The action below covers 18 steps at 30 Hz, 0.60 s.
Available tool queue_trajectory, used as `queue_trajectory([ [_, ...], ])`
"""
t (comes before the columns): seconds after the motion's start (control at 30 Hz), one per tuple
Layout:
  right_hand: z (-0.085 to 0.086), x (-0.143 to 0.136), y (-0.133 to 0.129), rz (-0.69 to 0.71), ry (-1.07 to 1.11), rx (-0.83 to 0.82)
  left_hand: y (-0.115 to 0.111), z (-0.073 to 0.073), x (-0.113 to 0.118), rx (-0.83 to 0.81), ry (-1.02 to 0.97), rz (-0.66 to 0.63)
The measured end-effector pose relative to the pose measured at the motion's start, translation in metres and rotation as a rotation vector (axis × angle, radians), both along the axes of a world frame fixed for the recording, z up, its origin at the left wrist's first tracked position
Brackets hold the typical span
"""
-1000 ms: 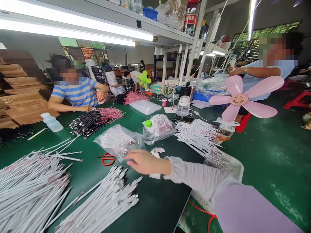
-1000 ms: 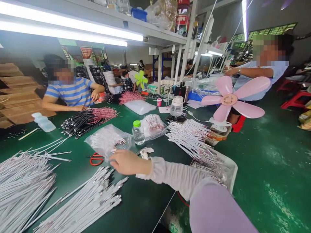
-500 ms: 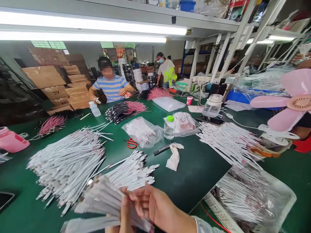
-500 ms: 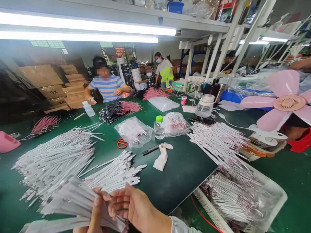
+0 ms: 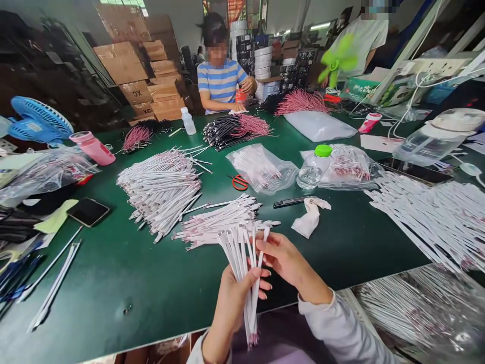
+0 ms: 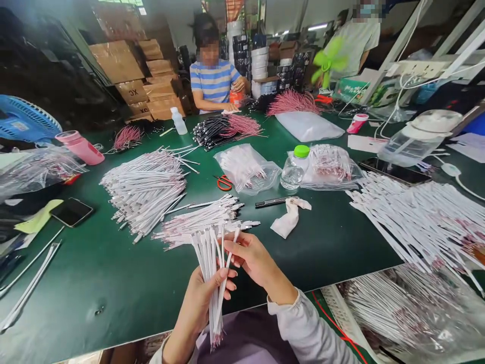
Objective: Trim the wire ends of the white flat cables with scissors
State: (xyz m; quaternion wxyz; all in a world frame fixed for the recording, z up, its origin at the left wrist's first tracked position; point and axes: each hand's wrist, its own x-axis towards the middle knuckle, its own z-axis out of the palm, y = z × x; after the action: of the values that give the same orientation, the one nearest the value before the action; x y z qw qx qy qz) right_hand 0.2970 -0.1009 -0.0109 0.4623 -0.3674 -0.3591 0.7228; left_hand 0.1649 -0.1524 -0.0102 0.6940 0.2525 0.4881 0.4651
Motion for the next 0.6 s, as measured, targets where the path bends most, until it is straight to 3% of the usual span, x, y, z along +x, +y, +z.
queue_trajectory([
  [0.2,-0.002,0.001,0.004,-0.175,-0.254,0.138,0.002,-0.001,0.003,0.044,0.06,0.038],
  [0.3,-0.003,-0.001,0.005,-0.196,-0.281,0.145,0.004,-0.006,0.004,0.057,0.085,0.061],
  [0.47,-0.002,-0.002,0.007,-0.172,-0.289,0.13,0.009,-0.008,0.005,0.036,0.058,0.065],
  [0.6,-0.002,0.001,0.008,-0.037,-0.261,0.086,0.011,-0.005,0.005,0.023,0.029,0.036],
])
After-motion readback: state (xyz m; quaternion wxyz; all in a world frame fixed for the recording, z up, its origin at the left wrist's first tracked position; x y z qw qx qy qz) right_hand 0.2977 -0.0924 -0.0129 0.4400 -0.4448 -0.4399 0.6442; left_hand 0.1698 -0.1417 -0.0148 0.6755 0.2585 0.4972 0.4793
